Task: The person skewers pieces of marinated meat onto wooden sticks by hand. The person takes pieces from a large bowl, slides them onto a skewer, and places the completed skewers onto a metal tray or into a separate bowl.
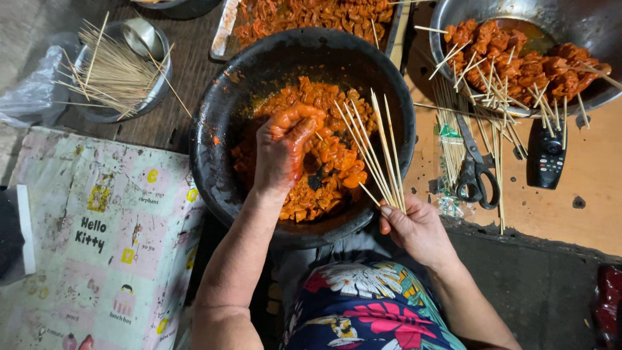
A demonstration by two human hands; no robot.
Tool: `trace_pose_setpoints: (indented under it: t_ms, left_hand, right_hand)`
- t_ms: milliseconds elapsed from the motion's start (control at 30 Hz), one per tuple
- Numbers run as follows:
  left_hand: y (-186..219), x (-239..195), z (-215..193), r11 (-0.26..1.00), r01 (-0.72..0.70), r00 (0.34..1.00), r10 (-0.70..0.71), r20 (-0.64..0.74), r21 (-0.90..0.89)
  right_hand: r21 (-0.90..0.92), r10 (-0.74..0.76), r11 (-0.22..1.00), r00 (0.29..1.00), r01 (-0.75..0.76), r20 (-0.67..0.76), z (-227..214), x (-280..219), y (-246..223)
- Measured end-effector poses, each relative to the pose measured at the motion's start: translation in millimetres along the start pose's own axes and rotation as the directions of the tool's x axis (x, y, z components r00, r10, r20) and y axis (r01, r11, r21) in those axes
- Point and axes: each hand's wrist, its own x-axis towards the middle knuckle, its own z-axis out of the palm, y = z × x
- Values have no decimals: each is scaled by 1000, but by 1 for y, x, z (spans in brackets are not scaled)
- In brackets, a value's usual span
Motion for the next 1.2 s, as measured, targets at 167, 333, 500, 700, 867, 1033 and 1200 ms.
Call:
trace_pose_setpoints:
  t_ms: [167,333,500,700,867,1033,1200]
  left_hand:
    - [-1,-6,2,996,-89,996,88,20,16]
    - [-4,-15,-3,996,-80,997,80,13,45]
    - [-14,-21,-1,995,-56,998,59,-36,80]
    - [-2,-30,-12,996,77,996,-79,-36,-40]
    - [-31,-41,20,787,140,962,36,271,-601]
    - [-53,-40,41,946,130,986,-156,-65,-296]
    - [-56,-37,37,963,40,987,-80,-143,-265]
  right_hand:
    - [71,-2,997,999,0,37,8,2,9]
    - [134,60,989,998,-63,22,12,-4,6]
    - [96,44,994,999,-45,10,27,8,1]
    - [98,31,995,1000,-31,-1,23,8,-5]
    - [102,-26,994,1000,25,4,32,10,-2]
    - [46,-56,997,996,59,-71,53,4,0]
    - [1,-101,995,993,102,-63,63,8,-1]
